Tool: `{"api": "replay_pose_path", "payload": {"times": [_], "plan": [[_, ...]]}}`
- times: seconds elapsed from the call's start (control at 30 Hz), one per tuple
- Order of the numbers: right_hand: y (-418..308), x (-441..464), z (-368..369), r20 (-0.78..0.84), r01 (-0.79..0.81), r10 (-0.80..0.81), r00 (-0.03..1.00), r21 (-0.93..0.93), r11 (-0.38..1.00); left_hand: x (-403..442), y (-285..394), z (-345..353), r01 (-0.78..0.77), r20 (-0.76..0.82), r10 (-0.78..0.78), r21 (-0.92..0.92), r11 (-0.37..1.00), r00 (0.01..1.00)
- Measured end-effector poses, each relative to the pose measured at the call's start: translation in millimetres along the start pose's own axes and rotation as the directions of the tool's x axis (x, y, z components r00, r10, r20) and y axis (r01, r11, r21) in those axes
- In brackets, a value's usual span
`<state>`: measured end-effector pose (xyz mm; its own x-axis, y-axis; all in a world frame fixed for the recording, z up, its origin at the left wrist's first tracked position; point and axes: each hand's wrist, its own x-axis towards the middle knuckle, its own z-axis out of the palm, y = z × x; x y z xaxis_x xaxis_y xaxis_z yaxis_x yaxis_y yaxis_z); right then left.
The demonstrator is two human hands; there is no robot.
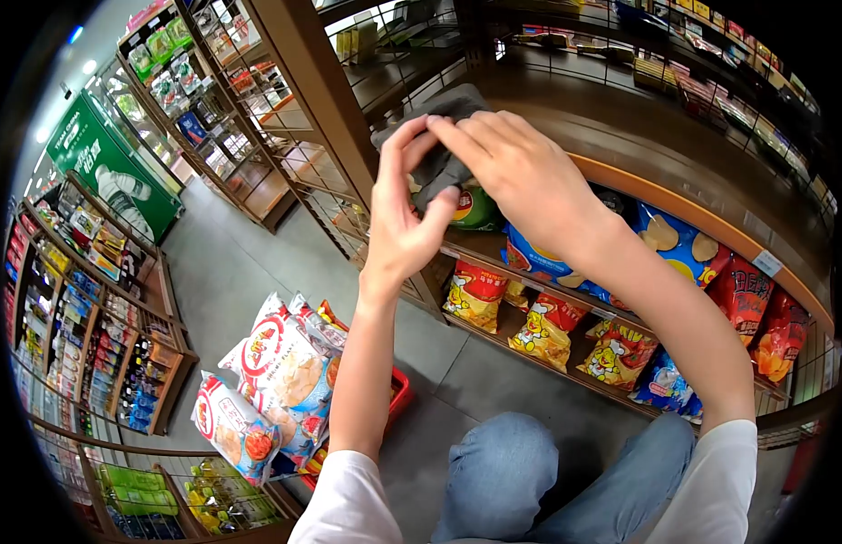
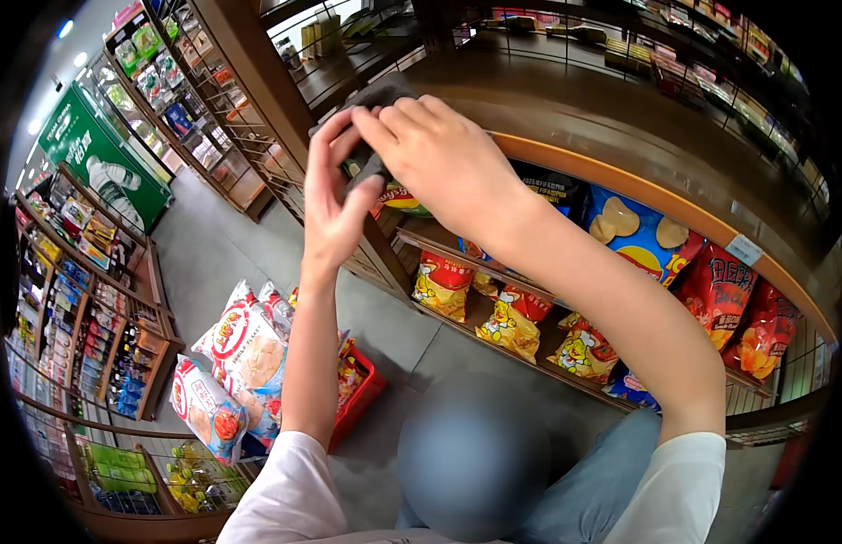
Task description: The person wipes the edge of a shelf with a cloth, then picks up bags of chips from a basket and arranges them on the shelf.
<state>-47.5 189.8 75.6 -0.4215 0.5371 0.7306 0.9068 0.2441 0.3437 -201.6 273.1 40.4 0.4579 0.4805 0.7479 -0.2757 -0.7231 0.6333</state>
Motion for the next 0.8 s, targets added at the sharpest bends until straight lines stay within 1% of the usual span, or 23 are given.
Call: {"api": "replay_pose_path", "payload": {"times": [0.03,0.07,0.1,0.13,0.17,0.2,0.27,0.3,0.33,0.37,0.4,0.43,0.47,0.5,0.53,0.6,0.63,0.67,0.73,0.77,0.8], "plan": [[1.8,0.6,1.8,-0.003,0.014,-0.014,1.0,-0.052,0.999,4.0,-6.2,-7.0,-0.117,-0.017,0.118,0.054,0.992,0.993],[3.3,0.7,2.6,-0.006,0.025,-0.025,1.0,-0.107,0.994,6.8,-7.7,-7.7,-0.181,-0.136,0.172,-0.057,0.982,0.976],[1.6,1.4,1.4,0.052,0.056,-0.048,0.997,-0.168,0.984,12.1,-7.7,-10.5,-0.181,-0.227,0.21,0.142,0.973,0.951],[1.4,3.1,2.8,0.061,0.057,-0.047,0.997,-0.174,0.983,19.6,-2.7,-12.3,-0.153,-0.305,0.26,0.334,0.93,0.916],[0.8,4.8,5.2,0.05,0.031,-0.022,0.999,-0.19,0.981,27.5,4.6,-13.5,-0.165,-0.303,0.368,0.531,0.831,0.879],[-0.4,5.8,7.0,0.037,0.006,0.002,0.999,-0.206,0.979,36.6,5.1,-16.8,-0.215,-0.237,0.463,0.648,0.73,0.854],[-3.8,7.8,7.7,0.034,-0.021,0.028,0.999,-0.195,0.981,47.8,0.1,-24.3,-0.294,-0.095,0.516,0.727,0.62,0.851],[-4.4,8.1,7.4,0.024,-0.049,0.055,0.998,-0.182,0.982,45.9,0.2,-23.4,-0.296,-0.094,0.516,0.725,0.621,0.852],[-0.7,9.6,7.7,0.024,-0.053,0.058,0.998,-0.183,0.982,42.1,0.5,-22.6,-0.235,-0.124,0.409,0.656,0.718,0.904],[6.5,13.6,9.2,0.013,-0.083,0.084,0.996,-0.062,0.995,38.8,-0.6,-22.1,-0.16,-0.143,0.293,0.58,0.799,0.945],[13.3,17.7,10.4,0.006,-0.112,0.111,0.994,0.061,0.992,35.3,-6.8,-21.5,-0.159,-0.141,0.29,0.579,0.8,0.947],[17.6,24.2,7.6,-0.045,-0.148,0.158,0.986,0.184,0.972,29.8,-16.6,-20.5,-0.099,-0.209,0.258,0.565,0.819,0.943],[21.0,28.7,2.0,0.004,-0.212,0.221,0.975,0.284,0.935,24.2,-24.7,-19.6,-0.036,-0.278,0.223,0.547,0.837,0.934],[22.7,32.7,-2.8,0.022,-0.218,0.222,0.975,0.31,0.925,20.8,-29.3,-17.9,-0.031,-0.282,0.218,0.545,0.838,0.934],[23.6,34.8,-5.4,0.039,-0.223,0.223,0.974,0.334,0.916,19.0,-33.5,-15.1,-0.075,-0.275,0.268,0.555,0.828,0.923],[21.4,32.9,-8.7,0.064,-0.243,0.235,0.97,0.324,0.914,19.6,-36.9,-9.4,-0.168,-0.259,0.369,0.57,0.804,0.892],[20.1,31.0,-11.1,0.089,-0.265,0.25,0.964,0.316,0.911,20.6,-35.3,-11.4,-0.204,-0.189,0.357,0.547,0.812,0.915],[17.9,28.1,-12.8,0.092,-0.265,0.249,0.964,0.309,0.913,21.8,-33.1,-13.0,-0.206,-0.193,0.358,0.541,0.816,0.914],[13.6,21.2,-10.4,0.055,-0.231,0.225,0.973,0.203,0.951,22.3,-28.3,-14.6,-0.321,0.066,0.371,0.651,0.688,0.926],[13.7,17.5,-3.0,0.028,-0.146,0.144,0.989,0.108,0.983,20.2,-27.5,-13.3,-0.317,0.094,0.328,0.596,0.738,0.94],[10.5,16.5,-1.1,0.027,-0.147,0.145,0.989,0.108,0.983,20.5,-29.2,-11.4,-0.319,0.096,0.329,0.595,0.737,0.94]]}}
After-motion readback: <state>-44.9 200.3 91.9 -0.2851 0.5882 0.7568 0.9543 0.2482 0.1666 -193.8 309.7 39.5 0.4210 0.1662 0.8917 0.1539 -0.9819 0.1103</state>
